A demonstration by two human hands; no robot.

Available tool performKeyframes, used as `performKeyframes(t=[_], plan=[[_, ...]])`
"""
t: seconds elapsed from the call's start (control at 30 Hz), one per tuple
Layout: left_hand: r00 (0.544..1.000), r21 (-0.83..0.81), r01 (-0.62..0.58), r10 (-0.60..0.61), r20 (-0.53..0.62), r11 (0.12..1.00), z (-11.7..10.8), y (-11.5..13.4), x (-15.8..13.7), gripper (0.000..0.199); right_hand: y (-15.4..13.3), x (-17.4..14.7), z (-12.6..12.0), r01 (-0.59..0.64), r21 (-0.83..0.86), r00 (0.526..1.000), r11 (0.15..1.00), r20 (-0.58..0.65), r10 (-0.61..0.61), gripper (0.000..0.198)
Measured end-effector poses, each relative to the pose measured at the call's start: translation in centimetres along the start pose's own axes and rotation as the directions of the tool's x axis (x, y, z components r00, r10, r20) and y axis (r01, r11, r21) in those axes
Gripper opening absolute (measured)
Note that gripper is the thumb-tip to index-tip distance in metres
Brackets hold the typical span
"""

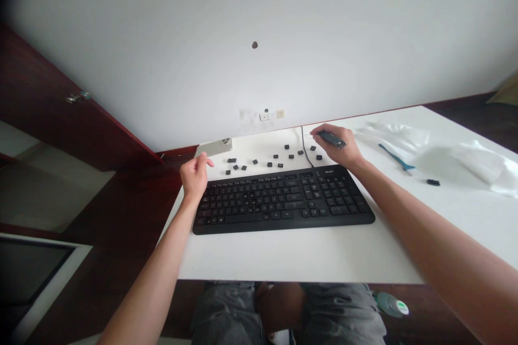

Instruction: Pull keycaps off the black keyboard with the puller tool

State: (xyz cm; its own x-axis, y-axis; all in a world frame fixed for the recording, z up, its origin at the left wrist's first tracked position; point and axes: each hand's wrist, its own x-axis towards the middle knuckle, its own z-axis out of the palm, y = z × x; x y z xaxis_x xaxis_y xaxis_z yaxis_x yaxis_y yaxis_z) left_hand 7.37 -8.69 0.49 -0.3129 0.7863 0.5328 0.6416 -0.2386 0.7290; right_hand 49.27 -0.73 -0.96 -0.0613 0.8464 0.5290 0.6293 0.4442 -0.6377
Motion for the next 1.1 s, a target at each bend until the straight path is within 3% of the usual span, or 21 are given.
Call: performKeyframes(t=[0.4,0.6,0.73,0.93,1.1], plan=[[1.000,0.055,0.000,-0.002,0.030,0.998,-0.1,0.2,0.0,0.050,-0.1,-0.1,0.1,-0.048,-0.008,0.999,0.999,0.013,0.048,0.018],[0.973,0.149,-0.091,0.056,0.225,0.985,0.6,1.0,0.1,0.028,1.4,-0.1,0.6,-0.075,0.040,0.997,0.996,-0.006,0.075,0.020],[0.877,0.205,-0.310,0.196,0.439,0.928,2.8,3.3,1.2,0.017,2.8,0.1,0.6,-0.163,0.071,0.986,0.984,-0.032,0.165,0.021],[0.672,0.212,-0.425,0.150,0.726,0.880,6.7,4.6,3.4,0.024,3.4,0.2,0.6,-0.252,0.110,0.965,0.961,-0.041,0.258,0.022],[0.628,0.220,-0.432,0.117,0.770,0.874,7.5,3.4,3.8,0.018,3.3,0.3,0.6,-0.269,0.114,0.961,0.956,-0.041,0.275,0.022]])
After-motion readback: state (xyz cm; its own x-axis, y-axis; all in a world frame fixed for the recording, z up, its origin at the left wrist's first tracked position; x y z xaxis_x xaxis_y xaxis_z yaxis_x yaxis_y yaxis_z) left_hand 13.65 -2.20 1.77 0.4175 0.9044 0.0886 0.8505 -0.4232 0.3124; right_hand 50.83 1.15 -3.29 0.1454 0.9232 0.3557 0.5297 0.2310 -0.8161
